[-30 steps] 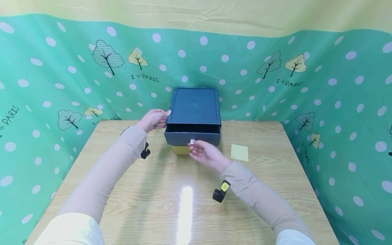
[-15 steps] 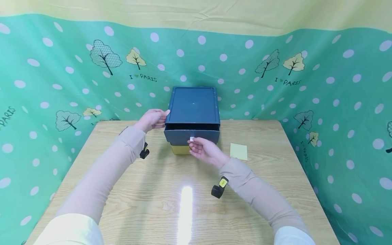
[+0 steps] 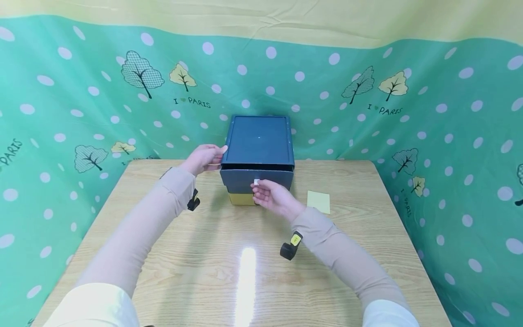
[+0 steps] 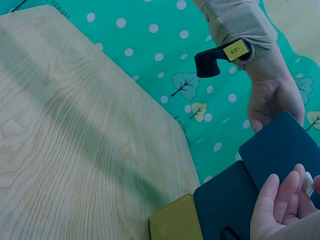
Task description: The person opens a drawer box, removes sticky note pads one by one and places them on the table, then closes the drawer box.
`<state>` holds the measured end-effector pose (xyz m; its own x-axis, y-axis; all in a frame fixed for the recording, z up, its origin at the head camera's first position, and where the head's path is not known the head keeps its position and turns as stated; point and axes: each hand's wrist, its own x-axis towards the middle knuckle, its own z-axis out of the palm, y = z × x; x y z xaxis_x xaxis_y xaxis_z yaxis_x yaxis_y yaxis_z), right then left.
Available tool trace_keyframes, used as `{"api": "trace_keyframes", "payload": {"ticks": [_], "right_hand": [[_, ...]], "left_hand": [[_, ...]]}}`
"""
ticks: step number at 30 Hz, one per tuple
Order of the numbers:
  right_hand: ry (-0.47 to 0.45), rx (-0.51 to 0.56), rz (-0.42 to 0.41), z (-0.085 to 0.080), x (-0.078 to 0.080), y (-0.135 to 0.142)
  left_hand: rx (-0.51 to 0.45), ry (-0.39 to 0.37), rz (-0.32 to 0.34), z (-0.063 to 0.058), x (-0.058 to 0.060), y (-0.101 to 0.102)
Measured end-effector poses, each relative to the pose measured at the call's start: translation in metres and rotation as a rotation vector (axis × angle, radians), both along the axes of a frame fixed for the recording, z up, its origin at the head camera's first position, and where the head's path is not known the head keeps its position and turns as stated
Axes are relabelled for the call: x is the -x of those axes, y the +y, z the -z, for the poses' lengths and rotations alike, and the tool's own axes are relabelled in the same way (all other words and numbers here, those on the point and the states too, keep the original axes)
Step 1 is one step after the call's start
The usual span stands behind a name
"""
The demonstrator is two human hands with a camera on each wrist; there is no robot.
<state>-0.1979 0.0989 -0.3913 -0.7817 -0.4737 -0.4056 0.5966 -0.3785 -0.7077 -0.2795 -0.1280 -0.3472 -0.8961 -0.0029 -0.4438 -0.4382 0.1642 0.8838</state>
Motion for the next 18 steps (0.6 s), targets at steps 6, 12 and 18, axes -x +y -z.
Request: {"api": "trace_keyframes", "payload": {"ticks": [6, 12, 18], "right_hand": [[0.0, -0.025, 0.017, -0.0012, 0.0017, -0.001], [0.015, -0.049, 0.032, -0.001, 0.0031, -0.0019], [0.024, -0.057, 0.029, -0.0003, 0.0051, -0.0023]], "left_hand": [[0.013, -0.007, -0.006, 0.0009, 0.0001, 0.0006], [0.018, -0.007, -0.006, 0.0008, -0.0002, 0.0007], [0.022, -0.01, -0.007, -0.0006, 0.0, 0.0014]]}}
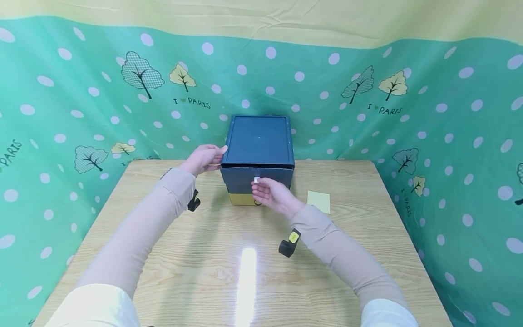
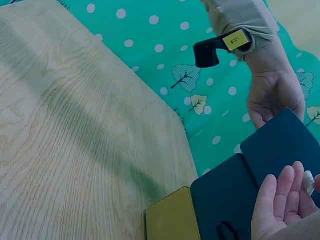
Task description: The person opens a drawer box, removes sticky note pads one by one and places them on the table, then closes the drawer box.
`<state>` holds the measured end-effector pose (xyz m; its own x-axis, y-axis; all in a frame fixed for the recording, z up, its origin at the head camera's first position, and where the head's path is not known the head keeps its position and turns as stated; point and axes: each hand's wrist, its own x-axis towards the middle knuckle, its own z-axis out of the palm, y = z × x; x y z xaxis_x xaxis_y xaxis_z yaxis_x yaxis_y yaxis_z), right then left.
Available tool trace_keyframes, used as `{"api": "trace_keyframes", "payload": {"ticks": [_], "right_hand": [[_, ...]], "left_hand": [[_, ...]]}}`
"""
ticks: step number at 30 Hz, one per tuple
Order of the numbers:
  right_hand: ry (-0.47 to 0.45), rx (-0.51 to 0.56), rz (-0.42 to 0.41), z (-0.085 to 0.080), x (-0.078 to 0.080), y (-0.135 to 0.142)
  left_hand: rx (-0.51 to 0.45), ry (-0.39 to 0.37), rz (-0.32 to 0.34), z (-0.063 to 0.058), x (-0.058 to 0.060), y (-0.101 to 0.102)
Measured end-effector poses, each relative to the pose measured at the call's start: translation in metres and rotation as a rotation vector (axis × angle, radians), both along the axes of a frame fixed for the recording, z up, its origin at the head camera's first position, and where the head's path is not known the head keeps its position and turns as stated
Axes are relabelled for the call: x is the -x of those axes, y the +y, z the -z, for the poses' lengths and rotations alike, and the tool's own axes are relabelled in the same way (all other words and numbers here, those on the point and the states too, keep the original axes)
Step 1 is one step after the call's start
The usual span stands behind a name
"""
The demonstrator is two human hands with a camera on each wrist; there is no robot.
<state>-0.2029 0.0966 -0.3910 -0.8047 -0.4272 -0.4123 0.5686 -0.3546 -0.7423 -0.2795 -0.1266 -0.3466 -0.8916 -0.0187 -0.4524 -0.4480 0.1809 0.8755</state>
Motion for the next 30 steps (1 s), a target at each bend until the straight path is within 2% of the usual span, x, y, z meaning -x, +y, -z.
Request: {"api": "trace_keyframes", "payload": {"ticks": [11, 30], "right_hand": [[-0.012, -0.027, 0.037, -0.001, 0.0027, -0.0011], [-0.014, -0.03, 0.045, -0.0009, 0.0083, -0.0032]], "left_hand": [[-0.006, -0.006, -0.007, 0.0014, 0.0013, 0.0], [0.005, 0.009, 0.003, 0.0013, -0.0014, -0.0001]]}}
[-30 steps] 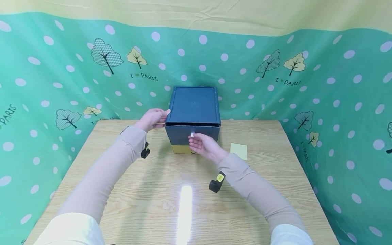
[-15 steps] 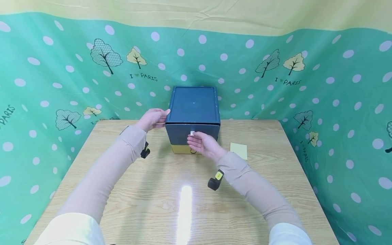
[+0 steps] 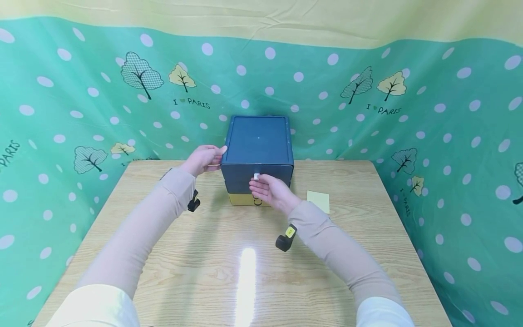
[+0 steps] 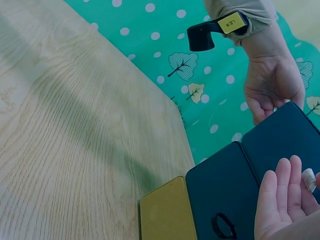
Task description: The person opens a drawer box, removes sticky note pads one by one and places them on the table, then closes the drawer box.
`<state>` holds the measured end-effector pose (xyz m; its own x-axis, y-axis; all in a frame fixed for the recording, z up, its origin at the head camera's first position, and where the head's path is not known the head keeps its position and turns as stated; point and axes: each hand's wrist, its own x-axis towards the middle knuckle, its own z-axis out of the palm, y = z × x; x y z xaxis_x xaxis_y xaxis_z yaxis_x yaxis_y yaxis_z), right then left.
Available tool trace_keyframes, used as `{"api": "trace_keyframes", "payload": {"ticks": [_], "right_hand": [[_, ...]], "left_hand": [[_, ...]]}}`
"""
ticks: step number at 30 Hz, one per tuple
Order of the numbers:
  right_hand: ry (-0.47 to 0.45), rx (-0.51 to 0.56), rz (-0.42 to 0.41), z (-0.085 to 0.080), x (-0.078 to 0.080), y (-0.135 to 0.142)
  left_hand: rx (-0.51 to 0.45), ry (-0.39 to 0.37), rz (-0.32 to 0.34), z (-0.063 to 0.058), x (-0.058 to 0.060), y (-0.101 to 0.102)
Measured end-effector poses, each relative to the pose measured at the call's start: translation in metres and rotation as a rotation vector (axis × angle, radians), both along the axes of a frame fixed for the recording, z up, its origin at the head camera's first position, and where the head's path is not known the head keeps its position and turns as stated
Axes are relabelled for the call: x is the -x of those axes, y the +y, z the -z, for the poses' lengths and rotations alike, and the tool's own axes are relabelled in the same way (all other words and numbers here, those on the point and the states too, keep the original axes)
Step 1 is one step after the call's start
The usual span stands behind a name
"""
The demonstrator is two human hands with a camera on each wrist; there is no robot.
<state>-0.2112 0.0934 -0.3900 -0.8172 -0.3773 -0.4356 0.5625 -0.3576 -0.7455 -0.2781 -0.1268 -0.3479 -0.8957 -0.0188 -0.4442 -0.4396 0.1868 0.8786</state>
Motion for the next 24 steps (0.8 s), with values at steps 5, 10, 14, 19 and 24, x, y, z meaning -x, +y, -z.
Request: {"api": "trace_keyframes", "payload": {"ticks": [5, 10, 14, 19, 24], "right_hand": [[0.0, 0.002, 0.006, 0.0003, 0.0018, -0.0006], [0.002, -0.003, 0.007, 0.0008, 0.0028, -0.0007], [0.003, -0.007, 0.007, 0.0004, 0.0031, -0.0007], [0.0, -0.009, 0.01, -0.0001, 0.0032, -0.0007], [-0.002, -0.004, 0.009, 0.0009, 0.003, -0.0011]], "left_hand": [[-0.018, 0.005, -0.001, 0.0004, -0.0001, -0.0006], [-0.024, 0.005, -0.003, 0.0003, -0.0001, -0.0008], [-0.032, 0.001, -0.008, -0.0002, -0.0002, -0.0003], [-0.047, -0.006, -0.02, -0.0012, -0.0006, 0.0008], [-0.039, -0.007, -0.018, -0.0011, -0.0012, 0.0013]]}}
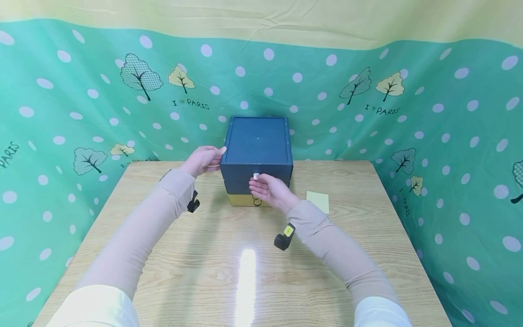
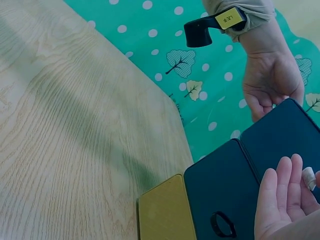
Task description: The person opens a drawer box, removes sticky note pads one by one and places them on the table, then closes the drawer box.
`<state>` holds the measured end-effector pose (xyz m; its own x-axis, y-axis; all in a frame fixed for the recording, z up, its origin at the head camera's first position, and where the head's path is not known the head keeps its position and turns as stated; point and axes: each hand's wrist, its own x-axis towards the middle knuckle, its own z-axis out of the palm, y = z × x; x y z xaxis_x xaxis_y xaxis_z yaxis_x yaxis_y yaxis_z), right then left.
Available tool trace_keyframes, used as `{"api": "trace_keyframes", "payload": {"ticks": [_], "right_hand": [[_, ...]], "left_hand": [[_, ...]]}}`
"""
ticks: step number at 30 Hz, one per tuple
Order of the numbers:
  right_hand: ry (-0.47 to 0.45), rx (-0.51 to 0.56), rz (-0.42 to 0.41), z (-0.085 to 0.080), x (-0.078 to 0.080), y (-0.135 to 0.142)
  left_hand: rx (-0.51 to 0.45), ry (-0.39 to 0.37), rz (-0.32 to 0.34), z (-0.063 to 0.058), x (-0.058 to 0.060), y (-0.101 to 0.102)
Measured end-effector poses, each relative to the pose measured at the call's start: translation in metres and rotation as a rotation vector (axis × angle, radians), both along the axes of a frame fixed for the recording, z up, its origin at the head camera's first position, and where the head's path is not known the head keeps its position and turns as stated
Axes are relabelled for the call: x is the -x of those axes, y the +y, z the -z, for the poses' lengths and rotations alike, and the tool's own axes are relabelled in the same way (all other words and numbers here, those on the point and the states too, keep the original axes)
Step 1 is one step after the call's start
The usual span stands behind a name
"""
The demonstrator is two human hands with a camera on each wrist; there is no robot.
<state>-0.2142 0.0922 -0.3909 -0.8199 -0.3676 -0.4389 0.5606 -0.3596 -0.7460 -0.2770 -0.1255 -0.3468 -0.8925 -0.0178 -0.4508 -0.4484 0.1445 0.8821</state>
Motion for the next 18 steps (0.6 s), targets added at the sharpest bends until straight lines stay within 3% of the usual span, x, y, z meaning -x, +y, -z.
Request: {"api": "trace_keyframes", "payload": {"ticks": [18], "right_hand": [[-0.004, 0.014, -0.016, 0.0036, -0.0013, 0.0018]], "left_hand": [[0.022, -0.006, 0.003, 0.0, -0.0005, -0.0009]]}}
